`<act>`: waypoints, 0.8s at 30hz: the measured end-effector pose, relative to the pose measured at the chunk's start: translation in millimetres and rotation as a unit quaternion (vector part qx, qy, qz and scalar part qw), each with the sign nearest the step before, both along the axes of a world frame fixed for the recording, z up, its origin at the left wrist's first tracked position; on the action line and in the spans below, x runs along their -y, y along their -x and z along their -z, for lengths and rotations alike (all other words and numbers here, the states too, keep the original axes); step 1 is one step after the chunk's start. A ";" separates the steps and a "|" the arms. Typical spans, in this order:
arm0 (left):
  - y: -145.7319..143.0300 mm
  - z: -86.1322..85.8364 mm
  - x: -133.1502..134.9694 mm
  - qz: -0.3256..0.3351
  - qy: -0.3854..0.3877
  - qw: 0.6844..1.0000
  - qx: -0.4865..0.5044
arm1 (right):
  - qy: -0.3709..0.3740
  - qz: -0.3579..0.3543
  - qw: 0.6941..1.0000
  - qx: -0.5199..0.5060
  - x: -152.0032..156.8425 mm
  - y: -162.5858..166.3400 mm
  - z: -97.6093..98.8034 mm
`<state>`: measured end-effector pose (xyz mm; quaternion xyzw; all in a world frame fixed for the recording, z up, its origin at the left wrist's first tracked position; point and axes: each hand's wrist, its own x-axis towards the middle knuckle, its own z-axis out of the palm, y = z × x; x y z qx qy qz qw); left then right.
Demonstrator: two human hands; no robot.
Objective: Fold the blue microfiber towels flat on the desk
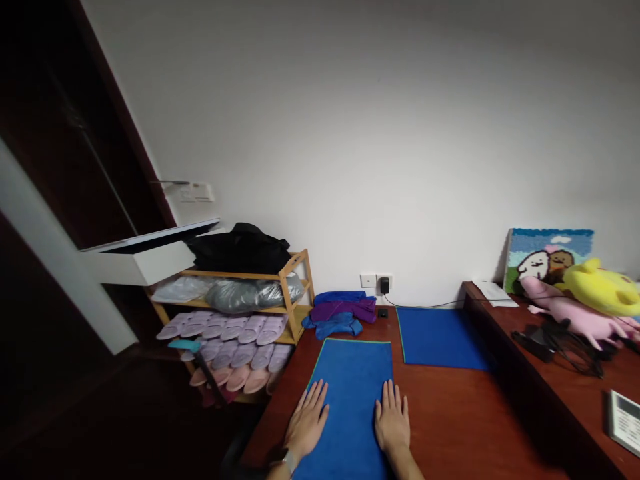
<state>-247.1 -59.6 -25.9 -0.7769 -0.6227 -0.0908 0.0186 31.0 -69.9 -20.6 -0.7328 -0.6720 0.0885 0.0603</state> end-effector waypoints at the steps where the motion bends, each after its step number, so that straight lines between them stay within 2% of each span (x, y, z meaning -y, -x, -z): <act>1: -2.3 -1.7 0.4 0.003 -0.009 1.000 -0.003 | -0.010 -0.006 1.000 -0.001 4.5 -0.7 0.4; 5: -17.2 -8.2 6.4 0.032 -0.051 0.998 0.002 | -0.056 -0.032 0.998 -0.018 25.3 -5.8 8.0; 8: -30.8 -6.9 14.4 0.056 -0.047 0.997 0.018 | -0.041 -0.018 0.999 -0.026 33.4 -8.4 14.5; 13: -40.6 -1.1 14.9 0.063 -0.002 0.997 0.035 | -0.037 -0.018 0.999 -0.019 27.7 -6.9 16.9; 19: -39.9 -13.1 4.1 0.040 0.028 0.998 0.035 | -0.021 -0.017 1.000 -0.010 15.5 -8.5 5.1; 22: -51.1 -18.8 9.1 0.046 0.002 0.998 0.032 | -0.033 -0.023 0.999 -0.026 18.4 -8.9 5.4; 24: -69.5 -19.9 16.7 0.065 -0.033 0.997 0.041 | -0.047 -0.029 0.998 -0.032 23.7 -7.5 9.5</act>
